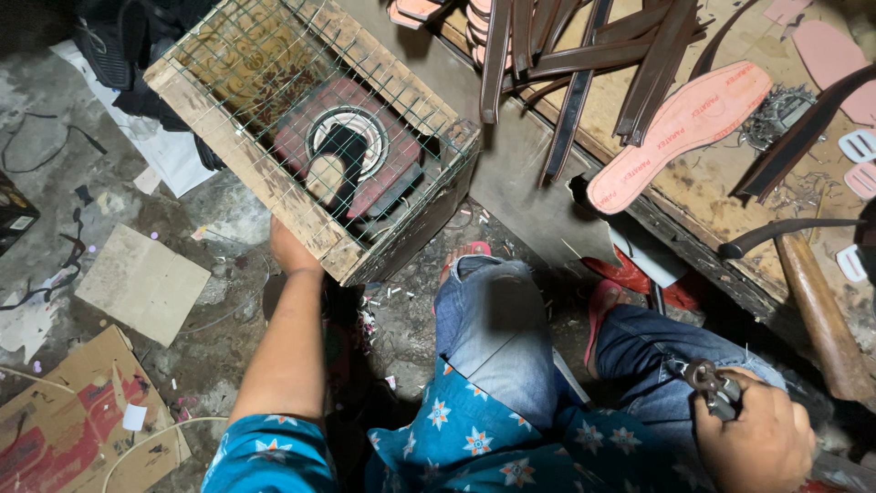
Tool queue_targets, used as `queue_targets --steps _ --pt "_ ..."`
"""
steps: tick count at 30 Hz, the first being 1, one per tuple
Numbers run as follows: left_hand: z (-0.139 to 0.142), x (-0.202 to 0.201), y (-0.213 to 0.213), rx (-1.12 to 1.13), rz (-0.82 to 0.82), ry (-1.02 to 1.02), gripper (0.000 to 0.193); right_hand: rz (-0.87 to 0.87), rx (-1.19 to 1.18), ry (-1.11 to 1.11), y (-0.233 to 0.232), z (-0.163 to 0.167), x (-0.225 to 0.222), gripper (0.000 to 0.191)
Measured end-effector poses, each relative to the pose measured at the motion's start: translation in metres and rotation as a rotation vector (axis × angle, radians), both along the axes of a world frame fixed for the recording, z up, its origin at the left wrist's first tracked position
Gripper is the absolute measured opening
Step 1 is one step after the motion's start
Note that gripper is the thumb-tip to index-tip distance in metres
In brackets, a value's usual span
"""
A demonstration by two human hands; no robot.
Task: The person sits on the floor and works a black shoe upper over a pink insole board, using pincers to pull and tuck the upper edges onto the insole and a hammer to set them. They then trim excess material from the sole edge with a knife and press the shoe to shape it.
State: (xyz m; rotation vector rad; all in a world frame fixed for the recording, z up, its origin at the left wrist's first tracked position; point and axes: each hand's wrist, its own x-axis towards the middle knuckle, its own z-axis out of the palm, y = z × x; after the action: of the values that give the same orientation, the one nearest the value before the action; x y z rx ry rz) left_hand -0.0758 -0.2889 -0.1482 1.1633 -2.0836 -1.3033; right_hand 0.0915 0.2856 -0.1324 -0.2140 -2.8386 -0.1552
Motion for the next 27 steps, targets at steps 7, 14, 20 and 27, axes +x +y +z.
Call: queue_targets --steps 7,14,20,27 --pt "0.0 -0.003 -0.002 0.019 0.002 0.128 0.04 -0.009 0.0 0.014 -0.001 0.0 0.0 0.026" --pt "0.007 -0.003 -0.003 0.178 0.04 0.238 0.044 0.003 0.004 0.006 0.002 -0.005 0.001 0.026" --pt "0.012 -0.004 -0.002 0.107 0.051 0.139 0.043 0.012 -0.005 0.008 0.006 -0.011 0.002 0.028" --pt "-0.001 0.022 -0.009 -0.726 -0.194 0.134 0.021 0.075 -0.028 0.027 0.012 -0.015 0.003 0.028"
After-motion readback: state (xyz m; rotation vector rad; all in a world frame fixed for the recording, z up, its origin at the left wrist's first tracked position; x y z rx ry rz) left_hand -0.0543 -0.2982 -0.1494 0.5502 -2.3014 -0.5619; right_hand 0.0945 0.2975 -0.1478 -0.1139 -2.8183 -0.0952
